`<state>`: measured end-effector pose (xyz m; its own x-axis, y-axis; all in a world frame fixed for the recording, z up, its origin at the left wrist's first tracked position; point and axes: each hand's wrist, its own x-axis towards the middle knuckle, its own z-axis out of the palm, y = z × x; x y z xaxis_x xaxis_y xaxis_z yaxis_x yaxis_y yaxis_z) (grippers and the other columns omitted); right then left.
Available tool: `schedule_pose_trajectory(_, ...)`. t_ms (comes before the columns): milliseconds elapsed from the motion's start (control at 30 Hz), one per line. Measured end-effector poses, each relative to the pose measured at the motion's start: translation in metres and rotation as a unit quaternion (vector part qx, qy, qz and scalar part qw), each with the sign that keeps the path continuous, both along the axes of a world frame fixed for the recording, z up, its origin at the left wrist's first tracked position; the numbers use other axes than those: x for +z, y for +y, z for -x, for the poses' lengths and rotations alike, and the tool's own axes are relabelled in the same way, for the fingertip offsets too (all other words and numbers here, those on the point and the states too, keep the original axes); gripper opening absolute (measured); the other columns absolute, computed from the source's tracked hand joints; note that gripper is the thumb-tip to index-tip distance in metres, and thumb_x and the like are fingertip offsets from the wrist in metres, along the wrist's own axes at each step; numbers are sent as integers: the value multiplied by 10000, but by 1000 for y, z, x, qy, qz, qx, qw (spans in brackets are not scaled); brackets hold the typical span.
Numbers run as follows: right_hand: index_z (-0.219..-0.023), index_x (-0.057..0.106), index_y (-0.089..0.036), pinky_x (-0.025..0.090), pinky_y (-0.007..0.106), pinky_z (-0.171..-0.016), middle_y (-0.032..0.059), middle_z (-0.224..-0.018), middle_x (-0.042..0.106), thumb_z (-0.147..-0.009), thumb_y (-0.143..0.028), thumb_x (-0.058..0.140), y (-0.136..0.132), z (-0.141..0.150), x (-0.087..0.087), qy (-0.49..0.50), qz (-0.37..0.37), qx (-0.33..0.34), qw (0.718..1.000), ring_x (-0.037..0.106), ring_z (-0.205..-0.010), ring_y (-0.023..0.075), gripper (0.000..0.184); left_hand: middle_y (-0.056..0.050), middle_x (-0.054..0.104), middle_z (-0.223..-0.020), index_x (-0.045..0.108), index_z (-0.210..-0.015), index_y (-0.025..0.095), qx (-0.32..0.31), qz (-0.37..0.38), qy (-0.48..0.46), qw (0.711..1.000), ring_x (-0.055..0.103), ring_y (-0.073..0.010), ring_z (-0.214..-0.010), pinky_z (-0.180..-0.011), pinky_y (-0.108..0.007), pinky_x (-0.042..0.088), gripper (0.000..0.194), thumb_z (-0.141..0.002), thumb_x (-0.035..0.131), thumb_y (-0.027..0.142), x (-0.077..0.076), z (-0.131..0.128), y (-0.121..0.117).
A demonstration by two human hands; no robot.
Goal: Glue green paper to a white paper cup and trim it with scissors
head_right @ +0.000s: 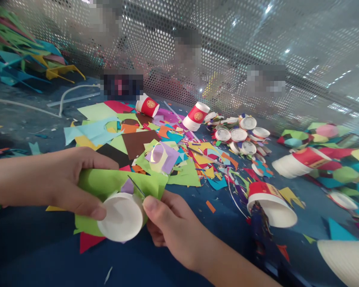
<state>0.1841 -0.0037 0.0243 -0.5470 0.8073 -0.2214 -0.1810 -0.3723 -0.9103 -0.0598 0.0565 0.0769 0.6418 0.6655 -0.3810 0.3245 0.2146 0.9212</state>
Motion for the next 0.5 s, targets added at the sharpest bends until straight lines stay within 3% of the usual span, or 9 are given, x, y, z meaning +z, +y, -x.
schedule_pose_trajectory(133,-731,435,-226,209,159,-437,-113,-569,309,-922,-552,789,1,0,2,3,1,-1,1000,224,-482,50,517,108,677,-725,824,-875,298,-28,-3,-18,999,543,-50,-611,-476,-72,377,216,-703,953,277,1,0,0)
schedule_pose_trajectory(300,-710,448,-223,218,160,-430,-112,-550,306,-917,-561,796,1,-1,1,4,-2,5,1000,229,-474,51,527,107,659,-703,824,-800,291,19,6,-4,1000,527,-44,-635,-516,-54,388,136,-726,916,223,11,-4,-6)
schedule_pose_trajectory(500,-704,441,-220,214,155,-425,-117,-545,310,-916,-577,793,1,-1,1,-1,9,0,1000,228,-462,42,544,113,645,-674,813,-736,288,32,16,21,999,530,-44,-635,-535,-51,403,139,-702,910,194,20,-6,-8)
